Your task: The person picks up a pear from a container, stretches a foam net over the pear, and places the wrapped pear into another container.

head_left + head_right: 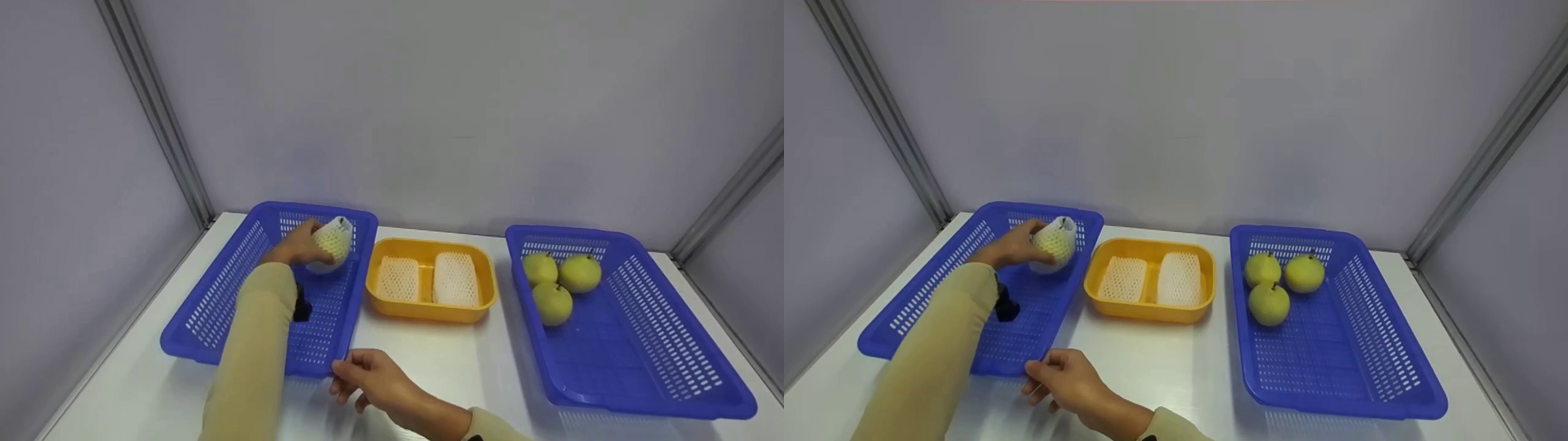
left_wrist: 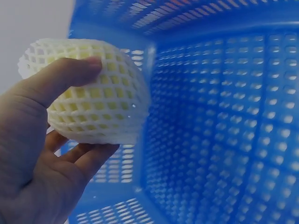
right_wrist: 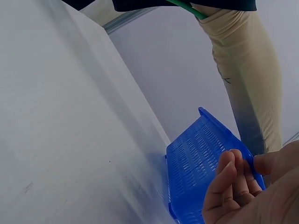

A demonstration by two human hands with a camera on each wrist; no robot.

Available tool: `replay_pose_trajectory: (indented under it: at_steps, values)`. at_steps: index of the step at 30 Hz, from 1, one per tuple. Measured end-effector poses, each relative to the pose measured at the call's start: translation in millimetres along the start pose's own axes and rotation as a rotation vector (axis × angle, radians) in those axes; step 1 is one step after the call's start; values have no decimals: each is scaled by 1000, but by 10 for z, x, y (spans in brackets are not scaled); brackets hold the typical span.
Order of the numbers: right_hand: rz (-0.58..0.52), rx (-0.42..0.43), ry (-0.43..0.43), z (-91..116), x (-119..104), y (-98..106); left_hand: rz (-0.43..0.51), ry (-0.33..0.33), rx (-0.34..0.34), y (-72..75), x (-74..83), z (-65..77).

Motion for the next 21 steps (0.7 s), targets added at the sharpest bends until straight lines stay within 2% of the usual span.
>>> replay_pose_trajectory:
  at_steps: [3, 6, 12, 21]
  values:
    - [0, -5, 1, 3, 1, 20, -15, 8, -22, -136, -31, -100]
    - [1, -9, 10, 4, -2, 43, -16, 1, -14, -197, -35, -168]
    - [9, -8, 12, 10, 1, 56, -40, -65, -12, -202, 52, -166]
    - [7, 1, -9, 9, 21, 46, -27, -11, -75, -241, 115, -124]
Point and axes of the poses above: each hand's wrist, its own z-axis away from the middle knuckle, its own y-axis out of the back of the hand, x = y × z, the point moved 5 cm from there along -z, towards the middle knuckle, and after that the axes turned 6 degrees about -z, right-handed, at the moved point
